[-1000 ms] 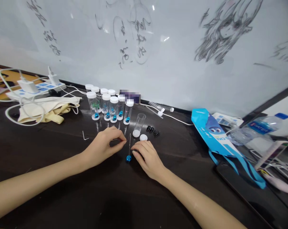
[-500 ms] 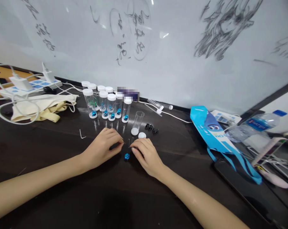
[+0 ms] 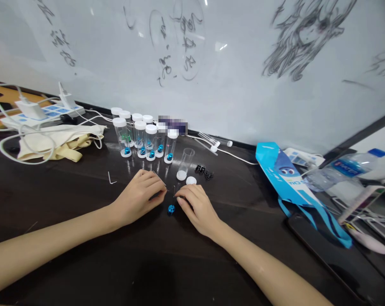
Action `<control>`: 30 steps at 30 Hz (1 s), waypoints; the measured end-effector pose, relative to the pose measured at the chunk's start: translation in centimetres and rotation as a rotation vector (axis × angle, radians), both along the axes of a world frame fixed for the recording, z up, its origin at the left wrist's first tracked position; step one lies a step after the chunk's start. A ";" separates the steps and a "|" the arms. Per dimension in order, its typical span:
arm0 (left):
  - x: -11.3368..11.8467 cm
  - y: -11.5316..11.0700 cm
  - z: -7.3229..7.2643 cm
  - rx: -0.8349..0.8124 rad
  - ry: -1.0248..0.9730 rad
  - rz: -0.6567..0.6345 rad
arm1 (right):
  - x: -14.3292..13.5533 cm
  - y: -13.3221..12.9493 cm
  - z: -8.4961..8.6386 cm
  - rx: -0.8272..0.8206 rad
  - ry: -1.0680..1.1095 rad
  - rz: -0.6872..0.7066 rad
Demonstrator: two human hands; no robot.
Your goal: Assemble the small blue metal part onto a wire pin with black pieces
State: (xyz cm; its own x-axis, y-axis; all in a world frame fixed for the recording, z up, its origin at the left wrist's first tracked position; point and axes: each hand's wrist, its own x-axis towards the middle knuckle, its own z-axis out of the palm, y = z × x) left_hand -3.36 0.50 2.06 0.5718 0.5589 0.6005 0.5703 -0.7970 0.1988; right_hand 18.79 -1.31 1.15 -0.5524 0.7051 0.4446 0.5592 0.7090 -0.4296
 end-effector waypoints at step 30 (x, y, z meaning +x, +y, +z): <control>-2.0 0.9 2.9 -0.142 -0.035 0.094 | 0.1 0.2 -0.5 0.041 -0.005 0.126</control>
State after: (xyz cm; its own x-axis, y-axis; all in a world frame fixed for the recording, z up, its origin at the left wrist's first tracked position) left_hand -5.39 1.44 4.94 0.4931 0.6900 0.5298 0.6322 -0.7026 0.3266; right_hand 18.94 -1.09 0.62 -0.6379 0.6113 0.4684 0.4667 0.7906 -0.3963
